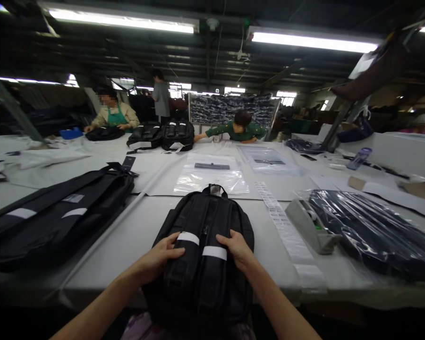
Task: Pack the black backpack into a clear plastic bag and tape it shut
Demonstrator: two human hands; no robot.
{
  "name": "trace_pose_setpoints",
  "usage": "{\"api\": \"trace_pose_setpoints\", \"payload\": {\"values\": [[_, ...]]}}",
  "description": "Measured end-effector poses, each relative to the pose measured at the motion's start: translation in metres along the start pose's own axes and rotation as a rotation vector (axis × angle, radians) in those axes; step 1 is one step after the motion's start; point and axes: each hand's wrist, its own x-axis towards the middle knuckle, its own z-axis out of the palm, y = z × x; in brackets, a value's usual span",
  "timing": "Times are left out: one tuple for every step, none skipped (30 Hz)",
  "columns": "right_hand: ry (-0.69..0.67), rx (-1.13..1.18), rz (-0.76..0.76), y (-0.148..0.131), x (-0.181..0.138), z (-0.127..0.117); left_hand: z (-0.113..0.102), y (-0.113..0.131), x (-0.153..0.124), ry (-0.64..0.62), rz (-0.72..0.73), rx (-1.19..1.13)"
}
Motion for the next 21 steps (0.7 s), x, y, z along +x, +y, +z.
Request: {"api": "trace_pose_setpoints", "payload": {"values": [[-0.013,0.108,0.024,-0.008,-0.003,-0.003,-0.001,0.006,-0.003,0.008,0.029,-0.06],[-0.009,0.174,0.036,-0.015,-0.005,-0.006,-0.002,0.011,-0.007,0.027,0.053,-0.093],[-0.003,0.215,0.038,-0.021,-0.007,-0.011,-0.003,0.014,-0.011,0.049,0.07,-0.111],[0.008,0.234,0.032,-0.023,-0.009,-0.014,-0.003,0.014,-0.014,0.067,0.083,-0.12],[0.023,0.231,0.019,-0.022,-0.012,-0.016,-0.003,0.01,-0.017,0.073,0.092,-0.129],[0.033,0.213,-0.004,-0.018,-0.013,-0.017,-0.002,0.002,-0.019,0.066,0.096,-0.137],[0.035,0.183,-0.035,-0.009,-0.014,-0.017,-0.001,-0.01,-0.019,0.047,0.093,-0.143],[0.039,0.139,-0.066,0.001,-0.015,-0.014,0.0,-0.023,-0.017,0.022,0.082,-0.148],[0.032,0.082,-0.084,0.013,-0.014,-0.011,0.002,-0.037,-0.014,-0.006,0.058,-0.145],[0.042,0.011,-0.095,0.025,-0.013,-0.008,0.003,-0.049,-0.01,-0.025,0.038,-0.141],[0.049,-0.061,-0.104,0.034,-0.011,-0.005,0.003,-0.06,-0.006,-0.042,0.02,-0.131],[0.049,-0.121,-0.113,0.042,-0.01,-0.002,0.004,-0.068,-0.003,-0.052,0.018,-0.119],[0.046,-0.167,-0.125,0.046,-0.008,0.001,0.004,-0.073,-0.001,-0.061,0.027,-0.108],[0.028,-0.203,-0.142,0.048,-0.007,0.001,0.004,-0.074,-0.001,-0.078,0.04,-0.092],[0.006,-0.243,-0.157,0.047,-0.005,0.001,0.002,-0.072,-0.002,-0.103,0.06,-0.063],[0.003,-0.305,-0.165,0.045,-0.004,-0.002,-0.001,-0.067,-0.005,-0.131,0.087,-0.011],[0.042,-0.395,-0.176,0.042,-0.002,-0.006,-0.005,-0.06,-0.008,-0.146,0.107,0.073],[0.125,-0.507,-0.197,0.038,0.002,-0.013,-0.011,-0.051,-0.01,-0.129,0.121,0.189],[0.244,-0.634,-0.231,0.034,0.006,-0.022,-0.019,-0.04,-0.012,-0.06,0.137,0.328],[0.383,-0.757,-0.265,0.031,0.012,-0.031,-0.029,-0.03,-0.011,0.072,0.171,0.477],[0.518,-0.854,-0.287,0.028,0.02,-0.042,-0.039,-0.021,-0.008,0.257,0.214,0.618]]}}
